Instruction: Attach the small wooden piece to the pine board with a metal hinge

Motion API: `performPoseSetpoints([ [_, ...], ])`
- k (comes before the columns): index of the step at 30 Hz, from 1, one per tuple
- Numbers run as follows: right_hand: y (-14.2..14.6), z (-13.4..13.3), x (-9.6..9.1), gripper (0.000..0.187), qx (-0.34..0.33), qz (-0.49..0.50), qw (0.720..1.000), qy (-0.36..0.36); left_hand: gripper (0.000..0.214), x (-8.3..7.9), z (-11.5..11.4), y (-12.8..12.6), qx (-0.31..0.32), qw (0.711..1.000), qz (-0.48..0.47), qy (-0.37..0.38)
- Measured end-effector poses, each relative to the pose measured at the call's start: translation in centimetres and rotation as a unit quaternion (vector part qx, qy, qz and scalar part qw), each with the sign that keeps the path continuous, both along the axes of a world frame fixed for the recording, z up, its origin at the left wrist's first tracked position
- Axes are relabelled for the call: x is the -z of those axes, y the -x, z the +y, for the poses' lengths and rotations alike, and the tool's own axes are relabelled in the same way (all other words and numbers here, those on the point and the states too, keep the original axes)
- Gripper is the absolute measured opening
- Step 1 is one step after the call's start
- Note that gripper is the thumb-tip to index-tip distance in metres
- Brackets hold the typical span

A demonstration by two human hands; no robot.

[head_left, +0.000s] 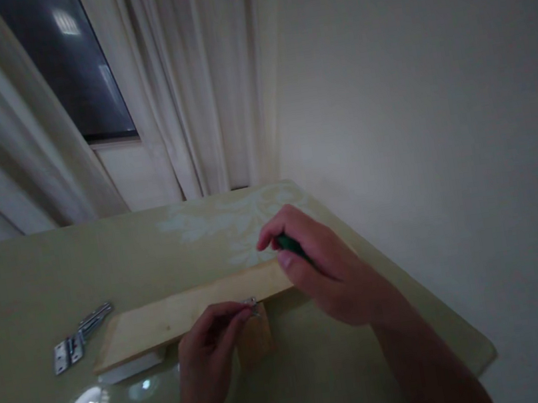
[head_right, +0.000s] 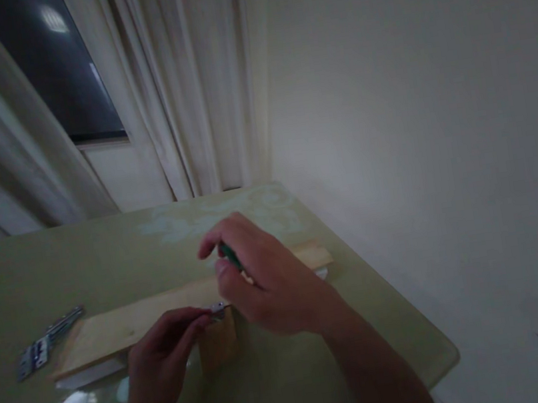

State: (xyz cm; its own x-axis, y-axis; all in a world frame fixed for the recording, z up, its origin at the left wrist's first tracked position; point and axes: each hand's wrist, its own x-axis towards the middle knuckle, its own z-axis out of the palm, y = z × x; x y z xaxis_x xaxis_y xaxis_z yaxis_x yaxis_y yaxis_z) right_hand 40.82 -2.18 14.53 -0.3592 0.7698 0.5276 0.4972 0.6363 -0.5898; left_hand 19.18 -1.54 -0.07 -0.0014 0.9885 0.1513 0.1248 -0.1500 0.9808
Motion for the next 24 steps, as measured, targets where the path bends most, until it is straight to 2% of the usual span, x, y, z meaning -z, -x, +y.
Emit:
performPoseSetpoints([
  [3,1.6,1.1,1.4,0.018,-0.053,-0.146,0.987,0.044,0.016,-0.4,-0.1,0.3,-0.017,1.0,-0.01,-0.004],
  [6,2.8,2.2,3.3,0.019,-0.057,-0.212,0.973,0.065,0.017,-0.2,0.4,0.5,-0.008,0.999,-0.048,0.017],
  [9,3.2,2.8,4.4,0.012,-0.076,-0.211,0.971,0.084,0.027,0.3,0.9,0.6,0.011,0.99,-0.123,0.069],
  [14,3.2,3.1,4.6,0.011,-0.057,-0.23,0.966,0.103,0.035,0.3,0.9,0.7,0.032,0.97,-0.202,0.129],
  [20,3.6,3.0,4.9,0.007,-0.078,-0.266,0.956,0.097,0.034,-0.1,0.6,0.4,0.035,0.971,-0.198,0.132],
  [24,3.4,3.3,5.1,0.009,-0.071,-0.282,0.954,0.076,0.04,-0.3,1.0,1.0,0.043,0.984,-0.122,0.12],
])
